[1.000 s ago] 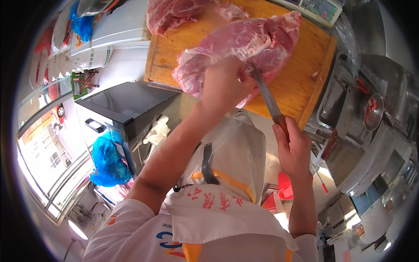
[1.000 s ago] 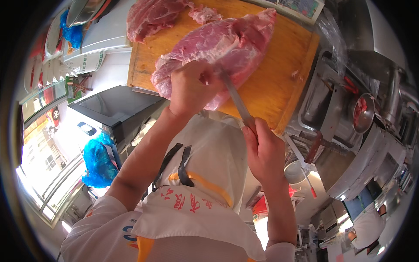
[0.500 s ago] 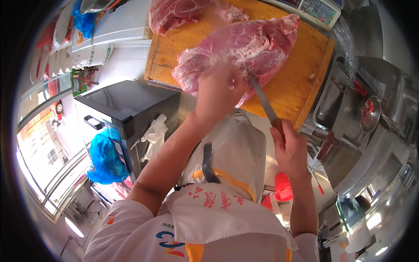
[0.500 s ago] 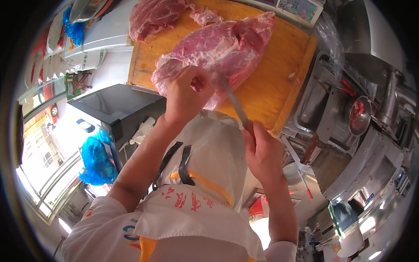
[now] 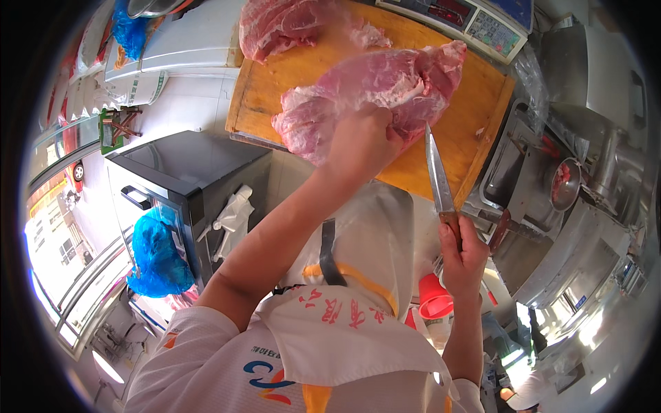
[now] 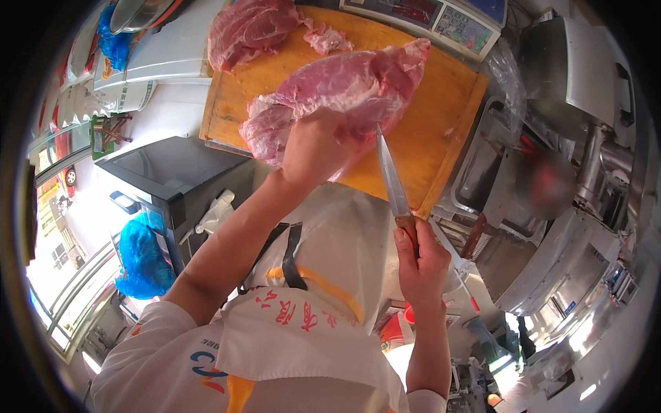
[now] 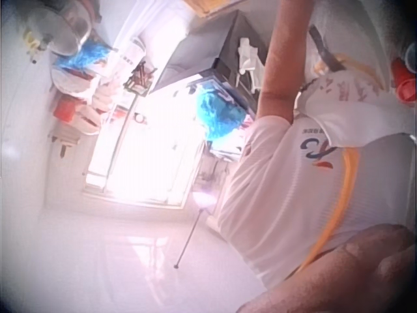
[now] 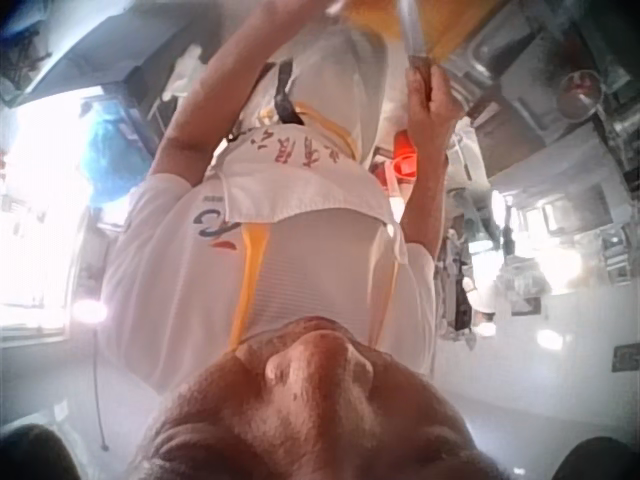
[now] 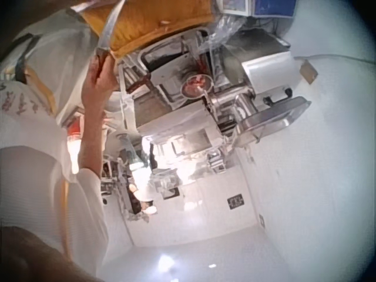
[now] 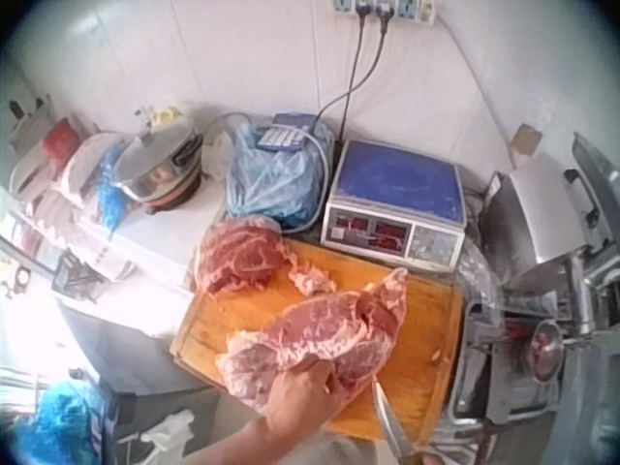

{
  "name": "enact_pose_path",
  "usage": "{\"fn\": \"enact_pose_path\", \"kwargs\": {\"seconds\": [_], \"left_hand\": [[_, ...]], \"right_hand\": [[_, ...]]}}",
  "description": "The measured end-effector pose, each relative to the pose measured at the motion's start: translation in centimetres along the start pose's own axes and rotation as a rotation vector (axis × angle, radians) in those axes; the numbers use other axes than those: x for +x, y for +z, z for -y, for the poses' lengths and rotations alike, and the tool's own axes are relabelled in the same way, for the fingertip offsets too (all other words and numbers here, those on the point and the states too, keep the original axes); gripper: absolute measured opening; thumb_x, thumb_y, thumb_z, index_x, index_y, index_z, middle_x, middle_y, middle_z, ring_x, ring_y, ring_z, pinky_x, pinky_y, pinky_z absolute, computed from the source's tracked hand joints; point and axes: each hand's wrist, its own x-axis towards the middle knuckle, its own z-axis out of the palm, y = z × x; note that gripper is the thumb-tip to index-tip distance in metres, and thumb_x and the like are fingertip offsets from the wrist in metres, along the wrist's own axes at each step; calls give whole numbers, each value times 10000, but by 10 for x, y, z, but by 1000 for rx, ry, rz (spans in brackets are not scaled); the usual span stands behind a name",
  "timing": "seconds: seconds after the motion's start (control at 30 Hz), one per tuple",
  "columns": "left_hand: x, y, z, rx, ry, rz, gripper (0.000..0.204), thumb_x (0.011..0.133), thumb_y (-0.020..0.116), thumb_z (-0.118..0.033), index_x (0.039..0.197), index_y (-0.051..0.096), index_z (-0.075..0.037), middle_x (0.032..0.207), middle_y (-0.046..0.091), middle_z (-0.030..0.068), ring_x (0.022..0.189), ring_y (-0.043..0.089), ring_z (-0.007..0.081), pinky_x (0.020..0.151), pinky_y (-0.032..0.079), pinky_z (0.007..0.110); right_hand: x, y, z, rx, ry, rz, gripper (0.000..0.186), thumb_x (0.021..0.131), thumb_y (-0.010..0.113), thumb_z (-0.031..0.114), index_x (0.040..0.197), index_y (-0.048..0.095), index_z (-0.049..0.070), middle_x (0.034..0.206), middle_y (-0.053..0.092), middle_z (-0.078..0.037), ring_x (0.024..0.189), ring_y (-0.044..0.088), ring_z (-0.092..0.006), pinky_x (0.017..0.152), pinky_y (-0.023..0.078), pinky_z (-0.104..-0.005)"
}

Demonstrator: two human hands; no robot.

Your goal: The person slices a large piece of raw pork into smaller portions using a knife on a wooden cutting board, setting the pieces aside.

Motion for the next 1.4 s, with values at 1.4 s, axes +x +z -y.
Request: {"fn": "enact_pose_path", "kwargs": {"seconds": [1.4], "left_hand": [[-20,0,-1,29,-6,-173,113,746,790,-34,847,744,-57,741,674,79,622,672,221,595,551,353]], "right_hand": [[77,6,-8,-219,-180,366,128,1085,669,136,1103,575,51,928,735,-181,833,714,-451,670,549,-518]]}}
